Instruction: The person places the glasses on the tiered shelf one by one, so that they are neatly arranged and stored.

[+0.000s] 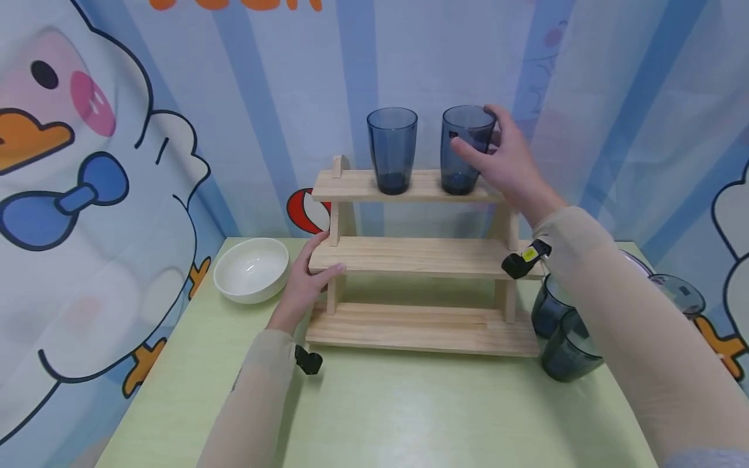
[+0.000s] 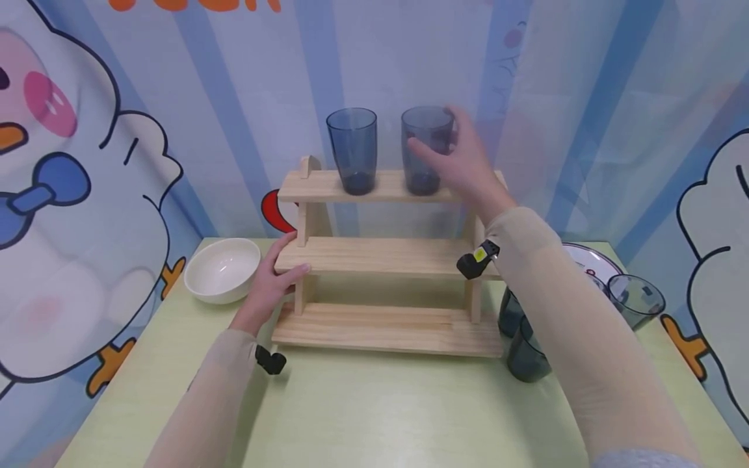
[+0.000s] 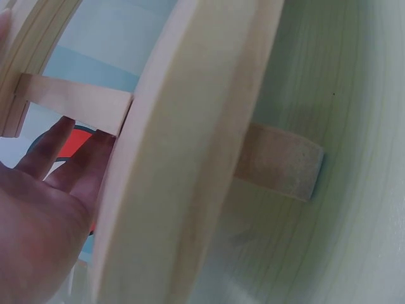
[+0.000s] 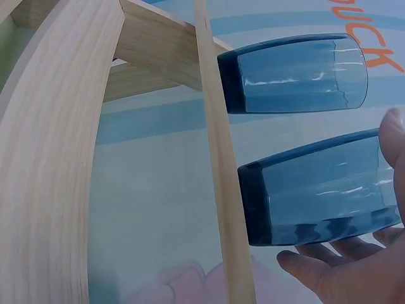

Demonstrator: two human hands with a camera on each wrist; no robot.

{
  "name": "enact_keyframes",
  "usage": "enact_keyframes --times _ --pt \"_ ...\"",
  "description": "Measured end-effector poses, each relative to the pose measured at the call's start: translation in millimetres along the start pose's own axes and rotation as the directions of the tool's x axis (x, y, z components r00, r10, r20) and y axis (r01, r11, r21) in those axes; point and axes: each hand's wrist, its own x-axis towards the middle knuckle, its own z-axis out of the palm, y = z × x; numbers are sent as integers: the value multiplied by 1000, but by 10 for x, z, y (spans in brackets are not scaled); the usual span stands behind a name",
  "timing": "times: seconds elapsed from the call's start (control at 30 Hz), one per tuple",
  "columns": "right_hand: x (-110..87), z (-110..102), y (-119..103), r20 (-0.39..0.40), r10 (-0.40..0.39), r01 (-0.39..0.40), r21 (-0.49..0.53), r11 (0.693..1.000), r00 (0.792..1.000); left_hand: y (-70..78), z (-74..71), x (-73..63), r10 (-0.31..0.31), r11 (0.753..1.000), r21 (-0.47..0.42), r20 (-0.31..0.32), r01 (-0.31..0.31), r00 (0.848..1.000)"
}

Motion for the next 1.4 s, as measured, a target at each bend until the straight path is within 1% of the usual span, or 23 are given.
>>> enact_keyframes --times 0.17,0.33,0.4,0.6,0.8,0.93,1.03,1.2,1.4 --pt "-86 -82 42 39 9 -7 -44 999 999 -3 15 3 5 1000 -12 4 -5 1000" --pt "-237 -212 103 72 14 -12 -28 1000 997 -14 11 4 -2 1000 -11 -2 2 1000" --pt "-311 -270 133 85 2 0 -26 1000 996 -21 9 -2 -8 1000 -9 -4 8 1000" --pt "-589 -424 256 104 -38 46 -69 997 994 -35 13 -18 -21 1000 -5 7 21 1000" --pt "-889 -615 405 84 -63 73 -114 991 994 -34 17 1 -33 999 -15 17 33 999" --pt "-1052 -764 496 65 -78 87 -144 986 995 -16 13 13 -46 999 -19 21 46 999" --pt "-1169 -870 556 53 -71 79 -184 980 996 -29 2 25 -48 999 -11 20 48 999" --pt "-1367 -1019 666 34 -62 68 -244 967 998 -36 11 24 -35 999 -9 18 35 999" --pt "-1613 -1091 797 18 -75 77 -297 952 997 -18 6 9 -3 1000 -15 5 3 1000"
